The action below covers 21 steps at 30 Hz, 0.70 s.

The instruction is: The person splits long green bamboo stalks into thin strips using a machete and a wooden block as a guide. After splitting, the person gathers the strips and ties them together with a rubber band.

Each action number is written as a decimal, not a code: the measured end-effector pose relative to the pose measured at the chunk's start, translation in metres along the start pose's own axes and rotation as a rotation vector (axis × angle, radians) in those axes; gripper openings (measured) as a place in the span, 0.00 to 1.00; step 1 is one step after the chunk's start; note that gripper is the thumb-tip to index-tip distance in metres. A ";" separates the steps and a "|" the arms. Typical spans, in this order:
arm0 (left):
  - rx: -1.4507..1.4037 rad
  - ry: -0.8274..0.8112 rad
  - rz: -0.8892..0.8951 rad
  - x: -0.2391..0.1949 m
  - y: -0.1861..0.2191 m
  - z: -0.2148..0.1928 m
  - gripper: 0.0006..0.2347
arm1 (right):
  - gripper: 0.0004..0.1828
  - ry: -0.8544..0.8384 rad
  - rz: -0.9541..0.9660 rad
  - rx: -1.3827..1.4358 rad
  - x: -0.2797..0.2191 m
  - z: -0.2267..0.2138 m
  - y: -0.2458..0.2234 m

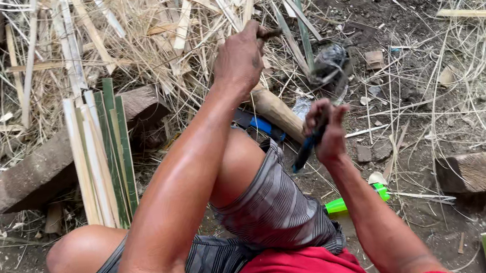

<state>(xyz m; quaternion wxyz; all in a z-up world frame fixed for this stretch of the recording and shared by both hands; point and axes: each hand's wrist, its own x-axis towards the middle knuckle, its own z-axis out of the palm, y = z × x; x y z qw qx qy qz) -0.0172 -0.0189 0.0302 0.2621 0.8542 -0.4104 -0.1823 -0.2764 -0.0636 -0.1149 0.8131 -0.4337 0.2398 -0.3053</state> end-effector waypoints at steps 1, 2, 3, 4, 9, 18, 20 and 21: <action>-0.059 0.079 0.058 -0.001 -0.001 -0.004 0.07 | 0.31 0.077 0.046 -0.111 0.012 -0.005 0.017; -0.123 0.160 0.109 -0.004 -0.002 -0.006 0.07 | 0.27 0.151 0.098 -0.228 0.026 -0.011 0.037; -0.186 0.241 0.161 -0.009 -0.002 -0.009 0.07 | 0.24 0.224 0.149 -0.346 0.037 -0.018 0.060; -0.212 0.276 0.170 -0.012 -0.002 -0.014 0.08 | 0.22 0.280 0.209 -0.589 0.049 -0.024 0.086; -0.179 0.224 0.085 -0.027 -0.017 -0.046 0.11 | 0.20 0.331 0.259 -1.137 0.060 -0.055 0.190; -0.312 0.454 0.131 -0.107 -0.078 -0.124 0.06 | 0.13 -0.219 -0.265 -1.069 0.124 0.102 -0.008; -0.486 0.417 -0.064 -0.122 -0.078 -0.138 0.07 | 0.12 -0.464 -0.334 -1.124 0.134 0.175 -0.071; -0.576 0.397 -0.159 -0.127 -0.079 -0.144 0.07 | 0.12 -0.574 -0.409 -1.154 0.133 0.211 -0.093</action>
